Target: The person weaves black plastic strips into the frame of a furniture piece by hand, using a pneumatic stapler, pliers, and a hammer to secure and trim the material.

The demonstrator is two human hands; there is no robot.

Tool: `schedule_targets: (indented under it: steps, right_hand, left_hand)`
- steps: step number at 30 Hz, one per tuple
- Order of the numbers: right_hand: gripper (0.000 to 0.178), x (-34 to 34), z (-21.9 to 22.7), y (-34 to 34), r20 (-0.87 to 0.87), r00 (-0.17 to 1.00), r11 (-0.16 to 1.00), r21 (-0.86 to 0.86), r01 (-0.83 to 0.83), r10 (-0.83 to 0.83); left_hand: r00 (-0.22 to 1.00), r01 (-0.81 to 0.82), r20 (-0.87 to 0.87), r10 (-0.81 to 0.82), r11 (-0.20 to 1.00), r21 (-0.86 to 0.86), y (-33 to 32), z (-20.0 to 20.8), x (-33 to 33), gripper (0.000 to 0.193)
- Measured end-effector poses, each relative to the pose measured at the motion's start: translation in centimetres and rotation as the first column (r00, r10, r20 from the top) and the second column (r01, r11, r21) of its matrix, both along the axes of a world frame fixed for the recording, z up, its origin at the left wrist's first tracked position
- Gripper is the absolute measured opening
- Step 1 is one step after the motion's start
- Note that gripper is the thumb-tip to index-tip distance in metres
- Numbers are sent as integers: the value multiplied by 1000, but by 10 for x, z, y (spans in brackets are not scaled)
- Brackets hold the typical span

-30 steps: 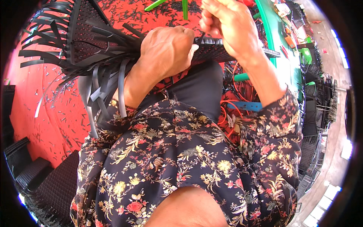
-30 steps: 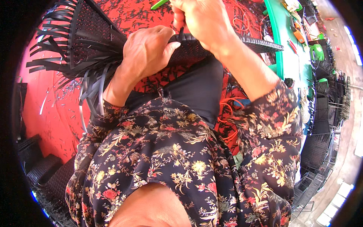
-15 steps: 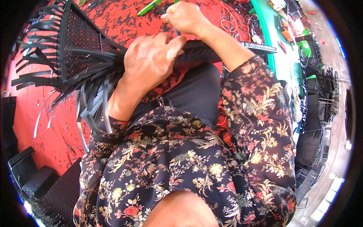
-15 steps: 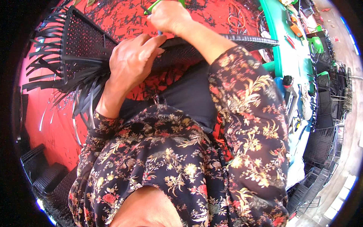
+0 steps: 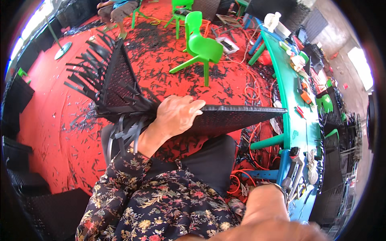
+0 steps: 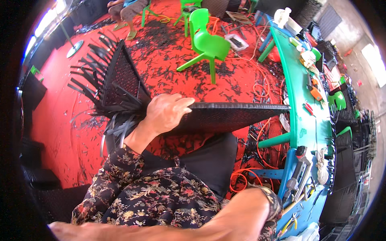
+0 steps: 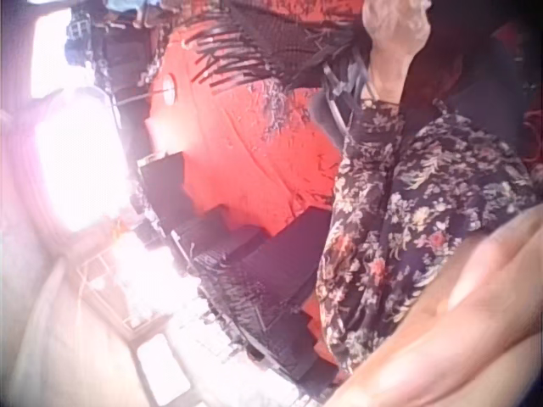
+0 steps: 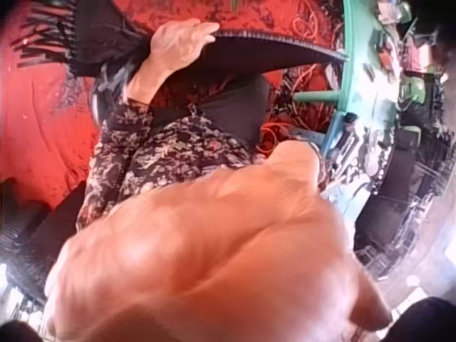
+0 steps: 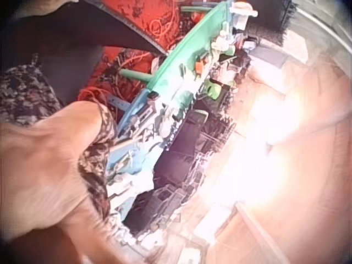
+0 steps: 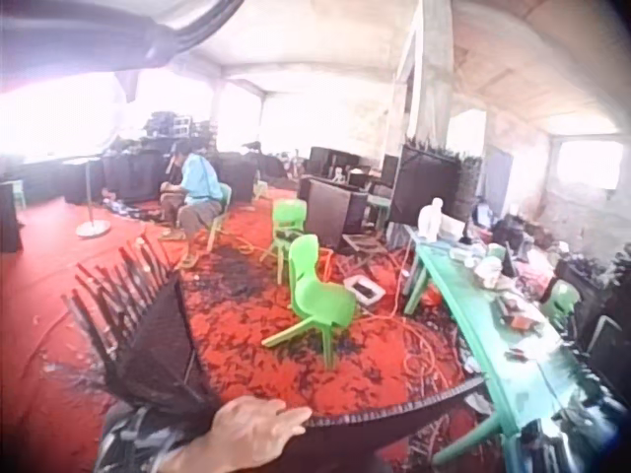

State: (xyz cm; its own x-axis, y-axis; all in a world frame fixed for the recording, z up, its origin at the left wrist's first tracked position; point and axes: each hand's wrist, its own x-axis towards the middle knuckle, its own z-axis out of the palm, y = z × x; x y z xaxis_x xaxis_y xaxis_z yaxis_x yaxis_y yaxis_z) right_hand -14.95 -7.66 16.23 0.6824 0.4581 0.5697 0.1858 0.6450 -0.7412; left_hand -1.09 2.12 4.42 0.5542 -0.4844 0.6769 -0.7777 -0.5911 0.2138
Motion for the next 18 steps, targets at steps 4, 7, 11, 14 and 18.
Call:
schedule_targets:
  steps: [4, 7, 11, 14, 18]
  right_hand:
    - [30, 0, 7, 11, 64, 998, 991, 131, -14, 5]
    - [30, -8, 11, 19, 79, 997, 983, 179, -26, 12]
    - [31, -14, 22, 22, 140, 989, 975, 209, -74, 45]
    - [31, -25, 25, 21, 178, 981, 973, 199, -118, 83]
    - [32, -28, 26, 23, 232, 966, 962, 217, -168, 117]
  left_hand:
    - [1000, 27, 7, -27, 1000, 13, 1, 3, 6, 26]
    - [999, 40, 5, -40, 999, -5, 3, -2, -1, 27]
    - [1000, 26, 13, -26, 1000, -6, 5, -1, 0, 28]
    - [1000, 27, 15, -27, 1000, 15, 1, -6, 0, 28]
    - [999, 14, 52, -14, 1000, -11, 2, -4, 0, 23]
